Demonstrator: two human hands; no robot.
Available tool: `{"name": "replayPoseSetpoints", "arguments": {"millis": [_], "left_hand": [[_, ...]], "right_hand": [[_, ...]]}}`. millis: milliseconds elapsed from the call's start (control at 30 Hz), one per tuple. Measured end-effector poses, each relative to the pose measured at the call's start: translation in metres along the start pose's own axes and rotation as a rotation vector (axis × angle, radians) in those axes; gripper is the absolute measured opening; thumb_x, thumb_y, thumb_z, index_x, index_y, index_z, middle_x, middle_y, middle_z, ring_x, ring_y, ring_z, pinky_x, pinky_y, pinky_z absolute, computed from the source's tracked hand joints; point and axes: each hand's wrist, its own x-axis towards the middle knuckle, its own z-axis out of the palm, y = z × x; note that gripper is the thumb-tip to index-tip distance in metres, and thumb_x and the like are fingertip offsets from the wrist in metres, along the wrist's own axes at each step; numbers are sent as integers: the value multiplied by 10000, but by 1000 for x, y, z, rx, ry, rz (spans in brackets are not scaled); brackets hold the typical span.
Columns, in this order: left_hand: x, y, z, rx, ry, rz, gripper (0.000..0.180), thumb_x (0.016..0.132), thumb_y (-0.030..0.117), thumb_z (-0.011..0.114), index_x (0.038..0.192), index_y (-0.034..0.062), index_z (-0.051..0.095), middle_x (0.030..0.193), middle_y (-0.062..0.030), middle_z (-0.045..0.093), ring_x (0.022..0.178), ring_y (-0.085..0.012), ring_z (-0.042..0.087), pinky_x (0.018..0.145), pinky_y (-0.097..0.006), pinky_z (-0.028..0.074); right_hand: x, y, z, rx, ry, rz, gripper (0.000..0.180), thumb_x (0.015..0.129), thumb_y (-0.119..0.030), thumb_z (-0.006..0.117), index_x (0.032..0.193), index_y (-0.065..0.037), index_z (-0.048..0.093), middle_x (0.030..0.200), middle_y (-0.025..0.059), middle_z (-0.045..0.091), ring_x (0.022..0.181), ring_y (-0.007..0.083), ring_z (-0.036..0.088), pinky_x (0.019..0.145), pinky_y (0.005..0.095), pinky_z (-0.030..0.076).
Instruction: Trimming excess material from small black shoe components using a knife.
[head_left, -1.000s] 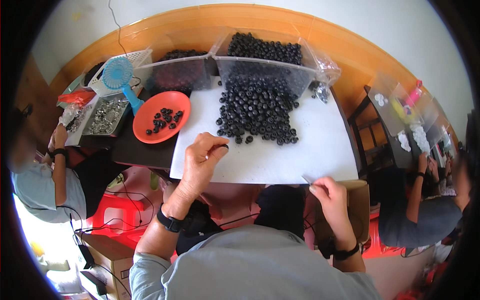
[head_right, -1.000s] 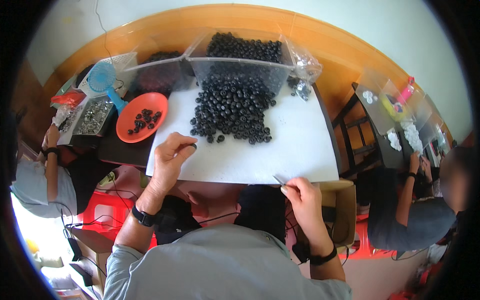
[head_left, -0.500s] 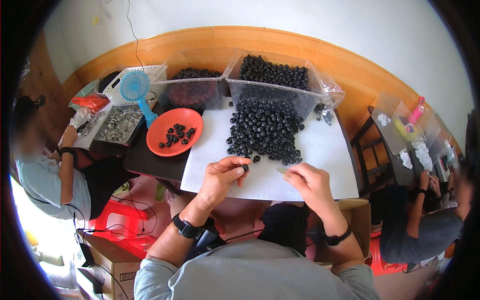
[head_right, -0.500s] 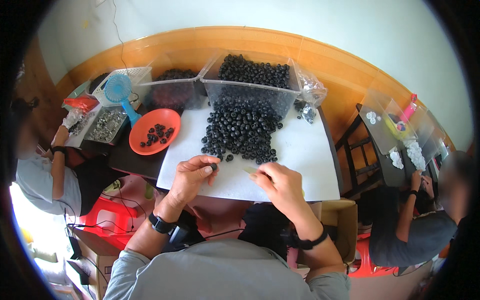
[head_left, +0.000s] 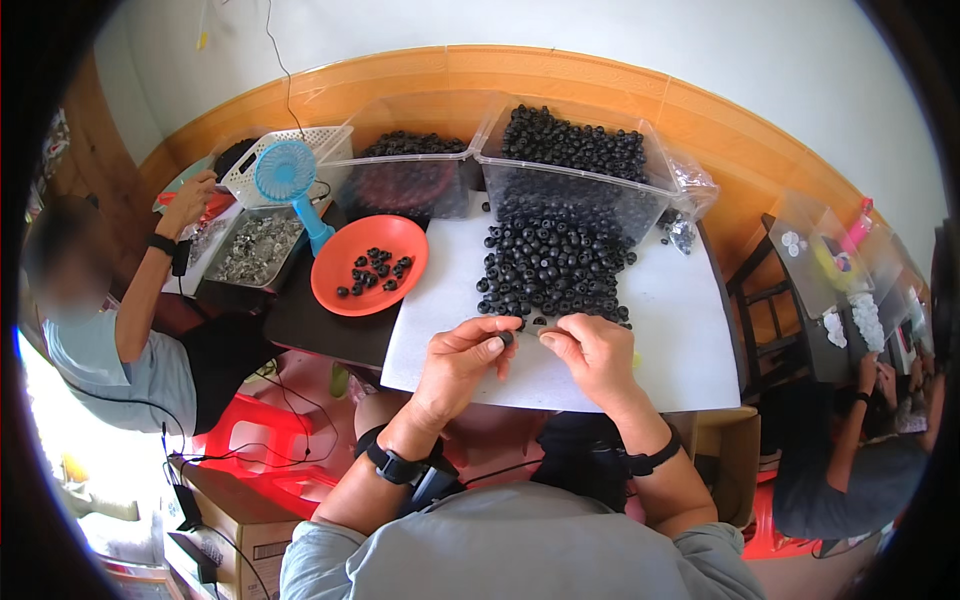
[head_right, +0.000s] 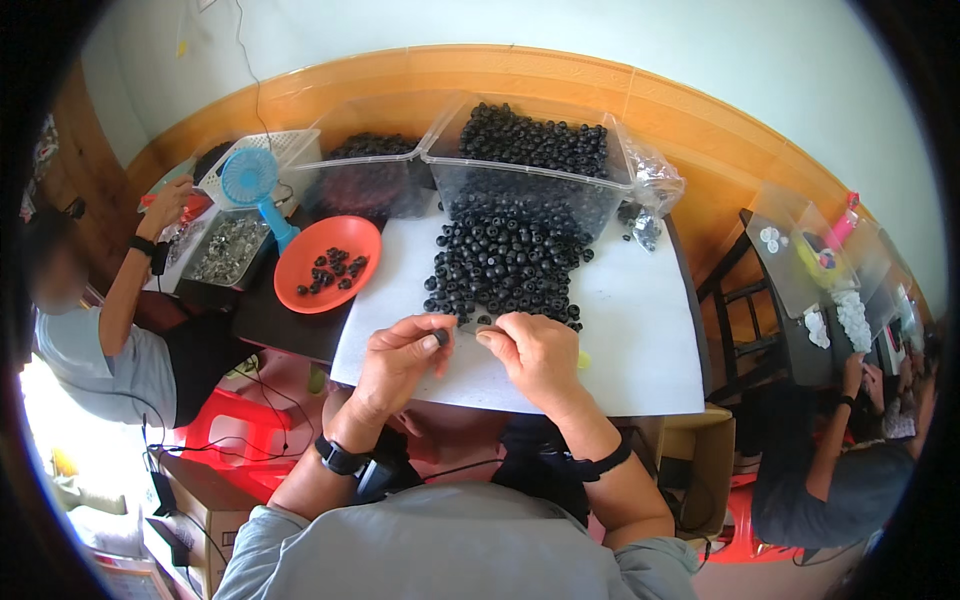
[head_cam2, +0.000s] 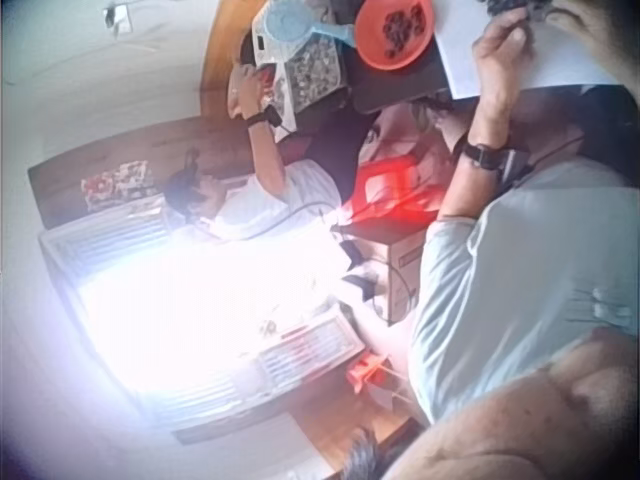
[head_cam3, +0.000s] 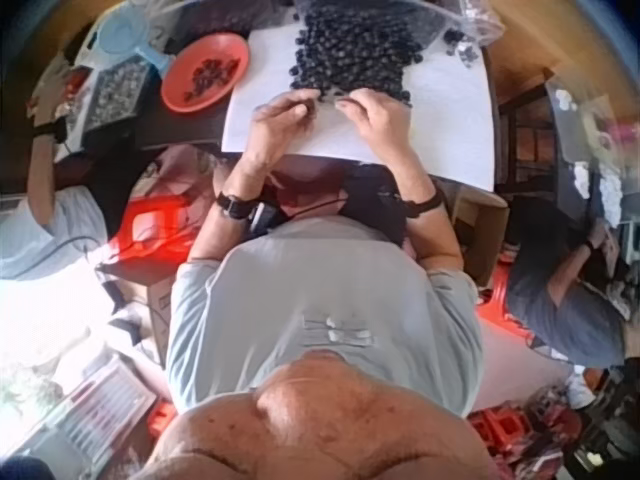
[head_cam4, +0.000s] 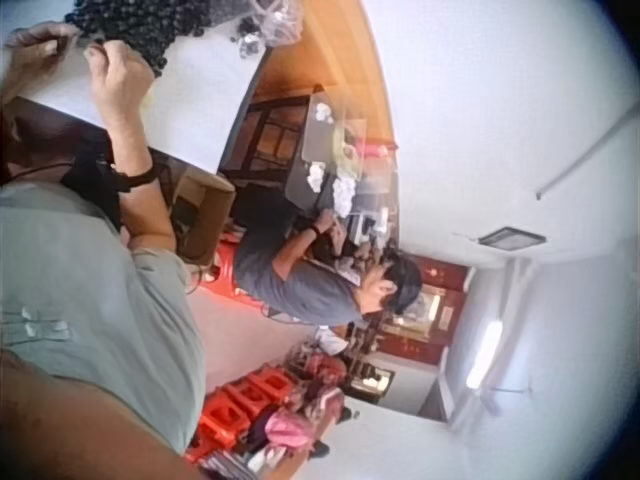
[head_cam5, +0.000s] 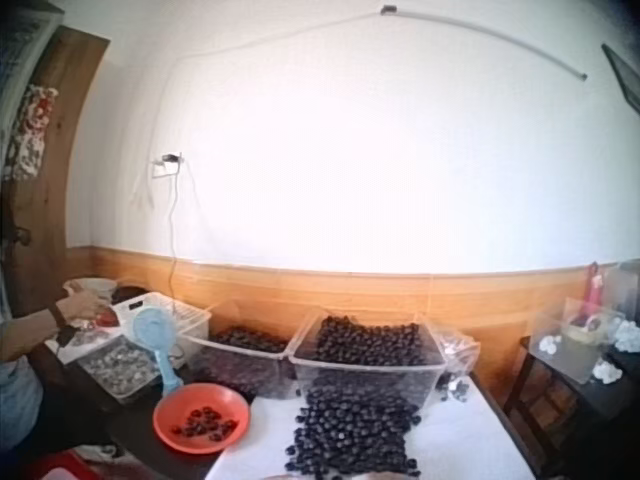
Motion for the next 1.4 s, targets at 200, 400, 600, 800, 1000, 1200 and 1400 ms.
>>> {"name": "replayPoseSetpoints", "arguments": {"millis": [200,400,600,800,1000,1200,1400], "left_hand": [[-1,2,1,-28,-10,4,265,1002,66,673,1248,-28,699,1069,-126,684,959,-218,641,747,-332,529],[-3,-2,-1,-2,11,-17,262,1033,-15,579,1269,-38,690,1031,-113,688,870,-181,628,759,-313,540],[-6,-4,-2,-1,8,0,266,1005,49,656,1252,-40,697,1050,-136,686,937,-232,646,764,-351,536],[-5,-4,-2,-21,22,-3,255,1003,38,654,1241,-38,705,1008,-149,691,919,-242,646,766,-356,534],[-4,-4,-5,-55,3,4,246,1003,51,660,1229,-30,710,1069,-145,694,924,-258,654,768,-372,535],[-3,-3,-6,-95,-4,-6,245,1004,-2,639,1235,-52,705,1072,-144,694,954,-236,650,773,-358,540],[-1,-7,-11,-84,29,-12,245,996,1,648,1229,-47,705,1082,-153,697,959,-259,661,769,-376,543]], "right_hand": [[-1,-1,-5,-18,22,-44,177,881,-214,805,846,-96,678,710,56,684,620,260,653,557,390,498],[-3,-4,-11,-25,51,-133,102,863,-116,763,933,-100,690,761,56,642,694,285,619,619,421,462],[-7,-20,-13,-187,-41,-74,189,837,-101,751,1014,-141,697,826,24,613,804,266,599,704,419,434],[-9,-9,2,-130,16,-30,128,859,-137,756,973,-129,698,775,39,633,726,274,635,637,427,470],[-6,-7,4,-40,26,20,124,874,-209,782,869,-118,697,751,47,676,685,273,668,618,420,513],[-8,-4,6,-30,13,38,158,872,-241,789,834,-119,697,735,44,683,675,269,676,612,417,520],[-10,-3,5,-23,15,10,170,875,-251,797,828,-118,701,740,41,698,682,264,685,613,407,526]]}}
